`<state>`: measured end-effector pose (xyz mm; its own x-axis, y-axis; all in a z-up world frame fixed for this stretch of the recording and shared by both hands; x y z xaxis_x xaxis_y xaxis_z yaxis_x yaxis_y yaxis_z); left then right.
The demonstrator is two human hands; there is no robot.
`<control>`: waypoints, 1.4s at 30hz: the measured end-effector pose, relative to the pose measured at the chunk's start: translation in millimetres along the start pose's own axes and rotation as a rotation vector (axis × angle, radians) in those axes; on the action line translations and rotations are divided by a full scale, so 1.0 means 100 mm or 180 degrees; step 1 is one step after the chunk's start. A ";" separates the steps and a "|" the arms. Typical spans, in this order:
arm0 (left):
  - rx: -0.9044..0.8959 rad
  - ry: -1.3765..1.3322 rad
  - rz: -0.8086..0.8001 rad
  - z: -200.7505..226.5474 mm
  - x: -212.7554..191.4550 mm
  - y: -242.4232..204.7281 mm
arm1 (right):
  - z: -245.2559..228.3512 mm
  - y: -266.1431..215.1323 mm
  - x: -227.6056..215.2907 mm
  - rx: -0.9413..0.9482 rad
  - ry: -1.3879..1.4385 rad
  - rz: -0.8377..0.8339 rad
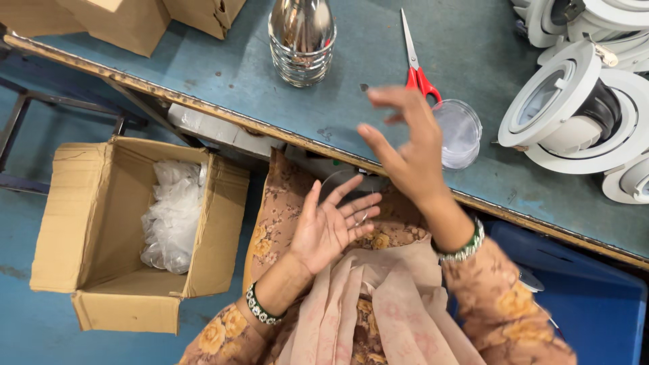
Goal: The person sits on the floor and repeatedly assembles small cylindrical light fixtures by inserting a clear plastic diffuser into a metallic reflector housing. They handle each unit one at a time, rotate it to check the fit, and place the completed assembly on the table.
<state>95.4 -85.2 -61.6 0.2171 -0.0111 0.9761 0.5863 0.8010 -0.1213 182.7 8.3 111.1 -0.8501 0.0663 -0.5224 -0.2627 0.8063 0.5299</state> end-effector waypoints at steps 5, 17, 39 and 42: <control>-0.0013 0.0169 0.0093 -0.04 -0.08 -0.17 | -0.01 0.78 0.28 -0.0762 -0.0637 -0.0382; 0.0181 0.0621 0.0241 0.24 -0.26 -0.34 | 0.40 1.62 0.75 -0.0821 -0.1363 -0.1175; 0.0631 0.1391 -0.0210 0.38 0.28 -0.24 | 0.54 -0.87 -0.61 0.0732 0.2439 0.0436; 0.0702 0.1630 -0.0190 0.39 0.37 -0.20 | 0.59 -1.30 -0.59 0.0968 0.2485 0.0317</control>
<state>61.0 -77.9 -16.3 0.5723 -0.3054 0.7611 0.4439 0.8957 0.0257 293.5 -65.5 33.7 -0.9636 -0.1897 0.1882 -0.1306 0.9488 0.2876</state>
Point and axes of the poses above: each hand's wrist, its own y-axis towards the middle knuckle, its own x-axis out of the palm, z = x × y, the point moved 8 cm from there along y, towards the middle knuckle, and after that the axes turned 4 degrees about y, right-handed, at the moved point
